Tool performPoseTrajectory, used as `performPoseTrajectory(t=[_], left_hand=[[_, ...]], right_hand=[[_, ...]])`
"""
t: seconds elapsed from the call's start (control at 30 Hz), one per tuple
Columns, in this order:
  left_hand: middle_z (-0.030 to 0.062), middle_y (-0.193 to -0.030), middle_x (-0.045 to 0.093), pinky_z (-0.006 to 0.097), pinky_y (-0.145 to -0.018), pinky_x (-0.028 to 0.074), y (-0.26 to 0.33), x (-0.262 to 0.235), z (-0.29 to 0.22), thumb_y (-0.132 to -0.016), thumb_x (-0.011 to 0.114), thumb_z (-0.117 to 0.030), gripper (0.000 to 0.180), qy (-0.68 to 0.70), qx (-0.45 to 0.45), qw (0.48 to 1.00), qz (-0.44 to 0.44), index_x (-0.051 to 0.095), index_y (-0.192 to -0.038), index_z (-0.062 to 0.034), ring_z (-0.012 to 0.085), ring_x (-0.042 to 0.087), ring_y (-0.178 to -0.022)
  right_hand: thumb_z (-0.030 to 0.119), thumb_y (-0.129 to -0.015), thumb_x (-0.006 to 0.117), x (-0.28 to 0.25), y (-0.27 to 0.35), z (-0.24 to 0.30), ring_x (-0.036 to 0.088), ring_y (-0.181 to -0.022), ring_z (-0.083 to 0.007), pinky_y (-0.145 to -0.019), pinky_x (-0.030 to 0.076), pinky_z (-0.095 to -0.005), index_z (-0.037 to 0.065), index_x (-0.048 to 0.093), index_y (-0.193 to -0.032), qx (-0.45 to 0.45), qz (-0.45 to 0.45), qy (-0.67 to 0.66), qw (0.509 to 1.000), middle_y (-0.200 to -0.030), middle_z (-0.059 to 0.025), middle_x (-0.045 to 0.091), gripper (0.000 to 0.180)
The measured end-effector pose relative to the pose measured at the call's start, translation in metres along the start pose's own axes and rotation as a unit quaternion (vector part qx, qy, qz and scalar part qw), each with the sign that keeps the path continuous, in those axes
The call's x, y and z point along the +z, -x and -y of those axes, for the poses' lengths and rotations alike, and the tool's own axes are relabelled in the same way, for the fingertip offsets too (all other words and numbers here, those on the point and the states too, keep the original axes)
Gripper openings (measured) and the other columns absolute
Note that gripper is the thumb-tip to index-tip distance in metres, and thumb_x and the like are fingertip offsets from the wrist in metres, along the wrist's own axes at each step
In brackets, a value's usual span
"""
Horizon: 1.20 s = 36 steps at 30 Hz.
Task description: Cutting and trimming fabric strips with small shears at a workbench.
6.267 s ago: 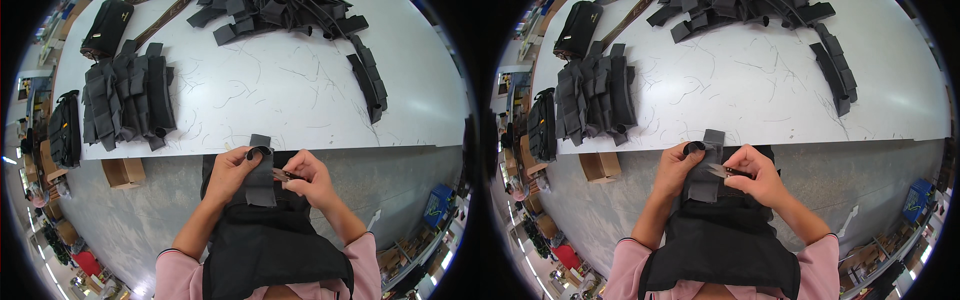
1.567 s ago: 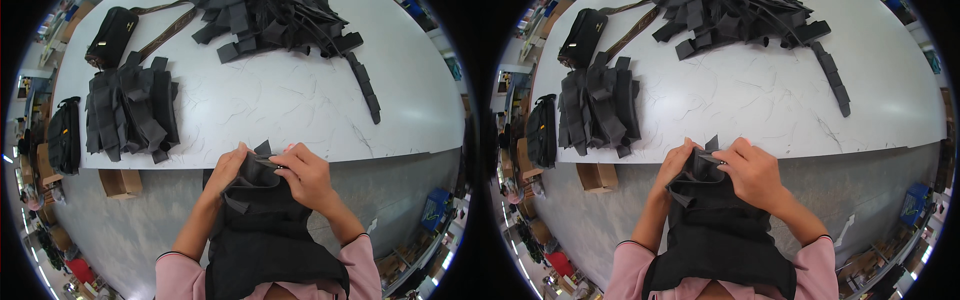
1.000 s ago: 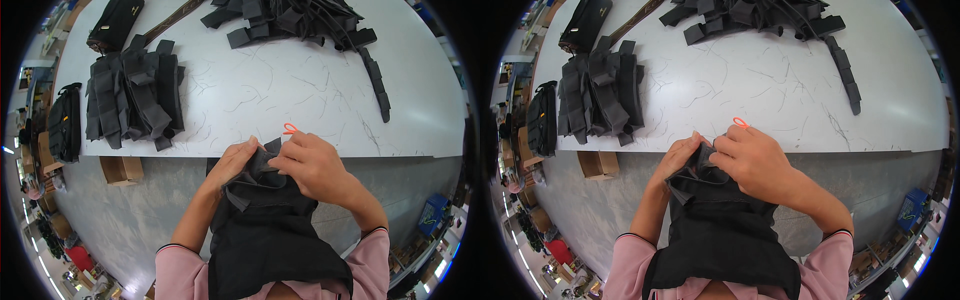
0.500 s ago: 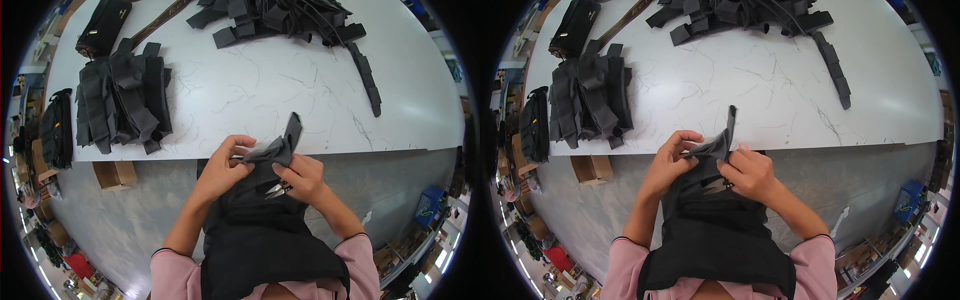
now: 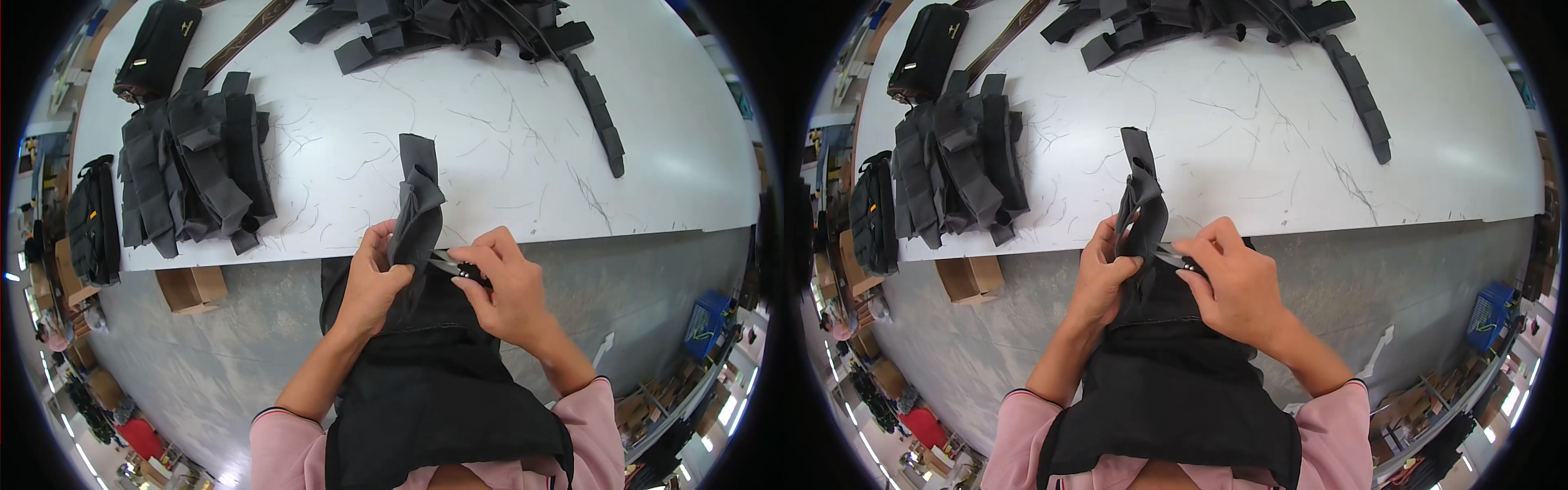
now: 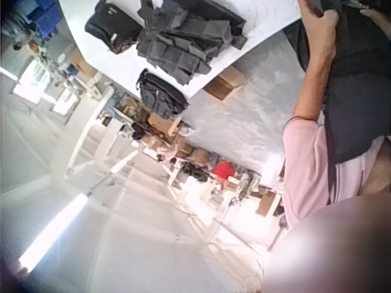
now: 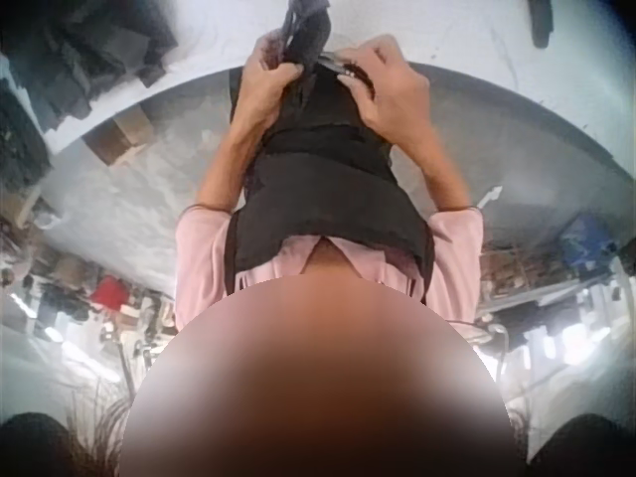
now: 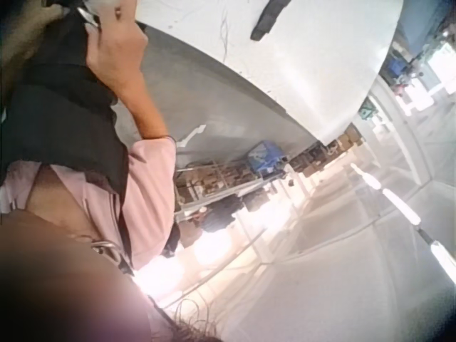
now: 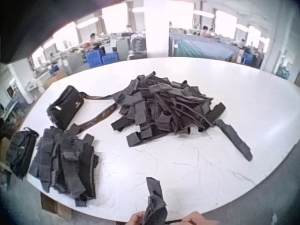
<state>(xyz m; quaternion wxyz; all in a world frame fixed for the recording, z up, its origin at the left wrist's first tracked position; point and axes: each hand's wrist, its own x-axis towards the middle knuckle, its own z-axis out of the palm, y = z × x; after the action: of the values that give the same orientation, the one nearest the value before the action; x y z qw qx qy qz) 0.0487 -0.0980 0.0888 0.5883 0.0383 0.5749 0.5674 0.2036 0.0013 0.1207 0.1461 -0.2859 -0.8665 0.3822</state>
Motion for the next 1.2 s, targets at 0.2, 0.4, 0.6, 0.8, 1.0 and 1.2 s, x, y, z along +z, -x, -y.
performPoseTrajectory(t=[0.2,0.4,0.6,0.8,1.0,1.2], left_hand=[[0.01,-0.113,0.053,0.025,-0.091,0.039,0.001,0.001,0.004,-0.069,0.054,0.003,0.057,-0.033,0.029,0.999,-0.01,0.042,-0.125,0.004,0.0143,0.051,-0.104],[0.0105,-0.113,0.055,0.024,-0.091,0.038,0.003,-0.002,0.003,-0.07,0.055,0.003,0.057,-0.047,0.004,0.999,-0.001,0.044,-0.126,0.0059,0.0145,0.052,-0.104],[0.0101,-0.111,0.056,0.024,-0.09,0.04,0.001,-0.003,0.007,-0.07,0.055,0.004,0.058,-0.064,0.016,0.998,-0.009,0.044,-0.127,0.006,0.0145,0.053,-0.102],[0.0049,-0.11,0.056,0.023,-0.085,0.041,0.004,-0.004,-0.001,-0.068,0.052,0.005,0.055,-0.046,-0.01,0.999,-0.007,0.05,-0.123,0.0031,0.0102,0.052,-0.099],[0.0044,-0.113,0.055,0.021,-0.084,0.04,0.004,-0.003,-0.001,-0.068,0.052,0.006,0.057,-0.038,-0.002,0.999,-0.011,0.05,-0.124,0.0021,0.0098,0.052,-0.099],[0.0053,-0.111,0.055,0.021,-0.082,0.041,0.004,-0.003,-0.002,-0.067,0.052,0.007,0.056,-0.031,-0.029,0.999,0.003,0.051,-0.123,0.0021,0.0093,0.052,-0.098]], right_hand=[[0.009,-0.069,0.071,-0.017,-0.018,0.003,0.057,-0.062,-0.0254,-0.05,0.042,-0.0353,0.008,0.056,-0.09,-0.056,0.116,0.1,0.987,-0.088,-0.006,0.048,0.026],[0.008,-0.068,0.071,-0.023,-0.033,-0.004,0.056,-0.065,-0.0253,-0.052,0.042,-0.0346,0.009,0.057,-0.091,-0.038,0.198,0.035,0.979,-0.086,-0.0054,0.049,0.027],[0.008,-0.069,0.07,-0.019,-0.035,-0.002,0.056,-0.066,-0.0255,-0.054,0.042,-0.0351,0.009,0.057,-0.092,-0.011,0.219,0.05,0.974,-0.086,-0.0053,0.049,0.027],[0.008,-0.071,0.07,-0.019,-0.037,-0.014,0.056,-0.073,-0.0262,-0.054,0.042,-0.0383,0.007,0.055,-0.088,-0.093,0.198,0.025,0.975,-0.088,-0.0049,0.049,0.022],[0.005,-0.067,0.071,-0.012,-0.028,-0.009,0.055,-0.069,-0.0243,-0.056,0.042,-0.0343,0.008,0.059,-0.093,-0.033,0.157,0.003,0.987,-0.084,-0.0053,0.05,0.028],[0.005,-0.065,0.072,-0.012,-0.029,-0.017,0.054,-0.067,-0.0241,-0.055,0.041,-0.033,0.009,0.059,-0.091,-0.087,0.155,-0.008,0.984,-0.083,-0.005,0.049,0.029]])
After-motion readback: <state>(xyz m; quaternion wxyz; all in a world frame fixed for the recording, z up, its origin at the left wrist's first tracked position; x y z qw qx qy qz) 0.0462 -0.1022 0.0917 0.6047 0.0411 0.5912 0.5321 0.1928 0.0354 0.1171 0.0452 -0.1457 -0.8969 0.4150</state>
